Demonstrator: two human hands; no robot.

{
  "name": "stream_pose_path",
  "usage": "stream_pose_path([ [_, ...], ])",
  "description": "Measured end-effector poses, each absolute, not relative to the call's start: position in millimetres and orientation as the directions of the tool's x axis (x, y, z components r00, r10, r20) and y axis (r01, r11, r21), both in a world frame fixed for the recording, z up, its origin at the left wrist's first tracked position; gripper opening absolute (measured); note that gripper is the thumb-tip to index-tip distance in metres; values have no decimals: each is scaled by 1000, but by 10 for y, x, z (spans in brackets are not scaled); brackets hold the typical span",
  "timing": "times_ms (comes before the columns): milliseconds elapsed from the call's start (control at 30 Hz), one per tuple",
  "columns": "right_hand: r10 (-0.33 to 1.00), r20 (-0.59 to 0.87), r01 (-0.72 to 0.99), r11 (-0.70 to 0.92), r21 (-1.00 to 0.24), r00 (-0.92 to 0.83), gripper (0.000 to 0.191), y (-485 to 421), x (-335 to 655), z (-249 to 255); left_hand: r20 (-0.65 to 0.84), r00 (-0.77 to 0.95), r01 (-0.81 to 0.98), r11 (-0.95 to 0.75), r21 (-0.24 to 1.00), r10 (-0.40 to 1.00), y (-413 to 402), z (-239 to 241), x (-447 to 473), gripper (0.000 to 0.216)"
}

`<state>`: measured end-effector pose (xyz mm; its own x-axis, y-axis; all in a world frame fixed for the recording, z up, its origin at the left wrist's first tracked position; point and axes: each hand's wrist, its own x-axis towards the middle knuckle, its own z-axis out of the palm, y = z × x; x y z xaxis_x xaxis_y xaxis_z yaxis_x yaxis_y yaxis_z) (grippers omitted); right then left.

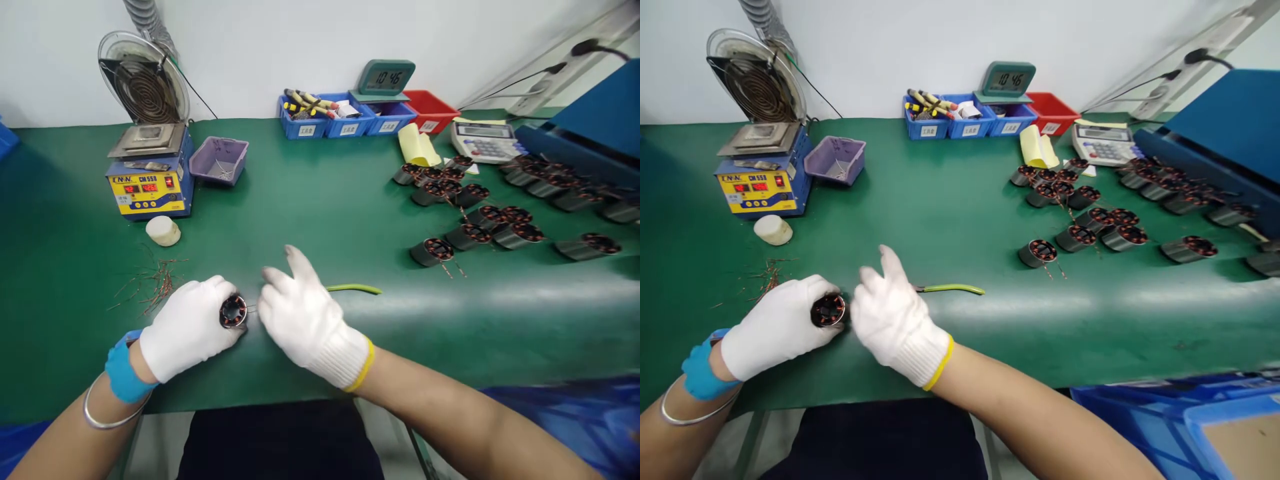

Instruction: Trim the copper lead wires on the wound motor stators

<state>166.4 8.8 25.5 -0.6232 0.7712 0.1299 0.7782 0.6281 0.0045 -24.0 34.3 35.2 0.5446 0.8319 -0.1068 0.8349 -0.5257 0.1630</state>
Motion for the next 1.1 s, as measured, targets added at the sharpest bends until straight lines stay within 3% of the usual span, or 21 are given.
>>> stream_pose_path([
  [133, 909, 109, 915, 397, 76, -403, 31, 7, 2191, 321, -118, 532, 842, -509, 177, 839, 321, 377, -278, 23],
  [200, 957, 116, 963, 270, -12, -266, 26, -101, 2432, 270, -40, 533, 833, -516, 199, 845, 290, 389, -255, 35],
  [300, 988, 87, 986, 136, -95, -128, 86, -324, 2651, 87, 45, 552, 815, -550, 182, 832, 239, 386, -162, 28],
  [367, 988, 65, 987, 144, -65, -140, 96, -463, 2727, -23, 4, 580, 807, -575, 136, 815, 229, 362, -94, 11],
  [500, 977, 24, 978, 210, -15, -210, 65, -617, 2793, -17, -110, 593, 800, -568, 194, 798, 276, 278, -39, 14],
  [633, 989, -77, 979, 140, 146, -130, 32, -600, 2705, 111, -116, 572, 794, -513, 327, 812, 315, 221, -72, 16],
  [767, 999, -15, 983, 40, 181, -38, 21, -429, 2583, 40, -98, 554, 782, -477, 401, 827, 315, 196, -76, 17],
  [833, 991, 63, 992, 113, 57, -116, 31, -352, 2581, -26, -86, 541, 781, -462, 421, 836, 313, 179, -69, 17],
  [933, 982, 146, 938, 161, -307, -121, 49, -352, 2602, -24, -61, 537, 774, -462, 433, 842, 312, 148, -64, 17],
  [1033, 988, -116, 631, -27, -776, -101, 54, -445, 2519, 120, -46, 542, 761, -467, 450, 839, 314, 119, -68, 19],
  [1100, 882, -369, 310, -277, -909, -293, 55, -479, 2388, 231, -32, 549, 747, -473, 467, 835, 317, 103, -72, 20],
])
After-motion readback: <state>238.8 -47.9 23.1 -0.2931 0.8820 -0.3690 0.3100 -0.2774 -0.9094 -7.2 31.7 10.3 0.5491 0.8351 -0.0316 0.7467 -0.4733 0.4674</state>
